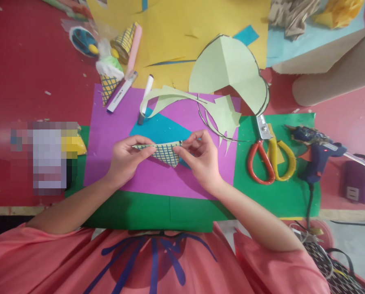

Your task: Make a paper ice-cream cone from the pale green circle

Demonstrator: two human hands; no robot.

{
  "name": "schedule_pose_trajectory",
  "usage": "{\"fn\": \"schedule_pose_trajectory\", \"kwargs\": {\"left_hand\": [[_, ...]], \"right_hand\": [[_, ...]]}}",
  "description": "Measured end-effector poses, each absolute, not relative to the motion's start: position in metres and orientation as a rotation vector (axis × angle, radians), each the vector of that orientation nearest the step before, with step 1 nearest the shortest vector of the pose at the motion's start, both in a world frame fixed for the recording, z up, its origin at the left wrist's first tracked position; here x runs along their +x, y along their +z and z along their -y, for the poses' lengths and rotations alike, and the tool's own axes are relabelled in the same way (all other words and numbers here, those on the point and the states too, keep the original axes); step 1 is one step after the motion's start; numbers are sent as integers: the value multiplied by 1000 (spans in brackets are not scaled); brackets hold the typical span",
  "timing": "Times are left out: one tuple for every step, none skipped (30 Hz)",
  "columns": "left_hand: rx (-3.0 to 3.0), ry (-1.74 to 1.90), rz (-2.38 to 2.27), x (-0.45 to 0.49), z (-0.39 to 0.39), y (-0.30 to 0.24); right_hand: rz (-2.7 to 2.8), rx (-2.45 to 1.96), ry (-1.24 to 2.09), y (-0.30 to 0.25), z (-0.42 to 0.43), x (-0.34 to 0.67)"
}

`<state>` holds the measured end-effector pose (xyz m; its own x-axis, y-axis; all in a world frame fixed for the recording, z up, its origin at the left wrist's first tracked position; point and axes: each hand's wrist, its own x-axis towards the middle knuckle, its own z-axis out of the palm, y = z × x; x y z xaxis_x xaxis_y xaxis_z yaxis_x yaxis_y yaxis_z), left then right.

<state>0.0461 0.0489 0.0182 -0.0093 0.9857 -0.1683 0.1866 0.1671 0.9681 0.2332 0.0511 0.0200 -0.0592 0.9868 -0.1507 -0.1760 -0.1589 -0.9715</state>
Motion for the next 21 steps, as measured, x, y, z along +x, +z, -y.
{"fn": "schedule_pose_trajectory", "kwargs": {"left_hand": [[1224,986,-1411,46,-49,18],[1230,993,-1405,46,-49,19],[1237,998,-1398,46,-49,18],[1241,1006,-1390,47,-49,18],[1237,1015,-1378,47,-49,17],[1222,1027,-1361,47,-49,17],[1199,1042,-1335,47,-49,16],[1168,1059,-1299,47,-49,14],[1139,1076,-1256,47,-49,13],[1117,1091,-1212,47,-49,12],[1108,1100,-1174,47,-49,11],[1110,1108,-1145,47,-49,10],[1122,1113,-1126,47,-48,9],[1138,1118,-1119,47,-48,9],[1157,1125,-1118,47,-48,9],[1176,1132,-1122,47,-48,8],[1193,1138,-1126,46,-48,8],[1208,1141,-1132,46,-48,8],[1217,1139,-1137,46,-48,9],[1222,1136,-1141,46,-48,9],[1225,1131,-1142,46,-48,9]], "right_hand": [[1029,-1166,1437,20,-51,233],[1030,-1171,1439,20,-51,233],[1031,-1174,1444,20,-51,234],[1031,-1177,1450,20,-51,234],[1031,-1181,1456,21,-52,234],[1032,-1185,1459,21,-52,234],[1035,-1190,1457,21,-52,234],[1041,-1196,1449,21,-52,234],[1048,-1201,1437,21,-52,235],[1054,-1205,1426,21,-51,235],[1055,-1206,1418,21,-51,235],[1053,-1208,1417,21,-51,235],[1050,-1210,1424,21,-50,235],[1048,-1215,1436,20,-50,235],[1048,-1222,1453,20,-50,235],[1050,-1229,1471,20,-50,235],[1055,-1234,1492,20,-50,235],[1060,-1238,1512,20,-50,236],[1069,-1238,1534,20,-51,236],[1080,-1236,1558,20,-51,236],[1090,-1232,1581,20,-51,237]]}}
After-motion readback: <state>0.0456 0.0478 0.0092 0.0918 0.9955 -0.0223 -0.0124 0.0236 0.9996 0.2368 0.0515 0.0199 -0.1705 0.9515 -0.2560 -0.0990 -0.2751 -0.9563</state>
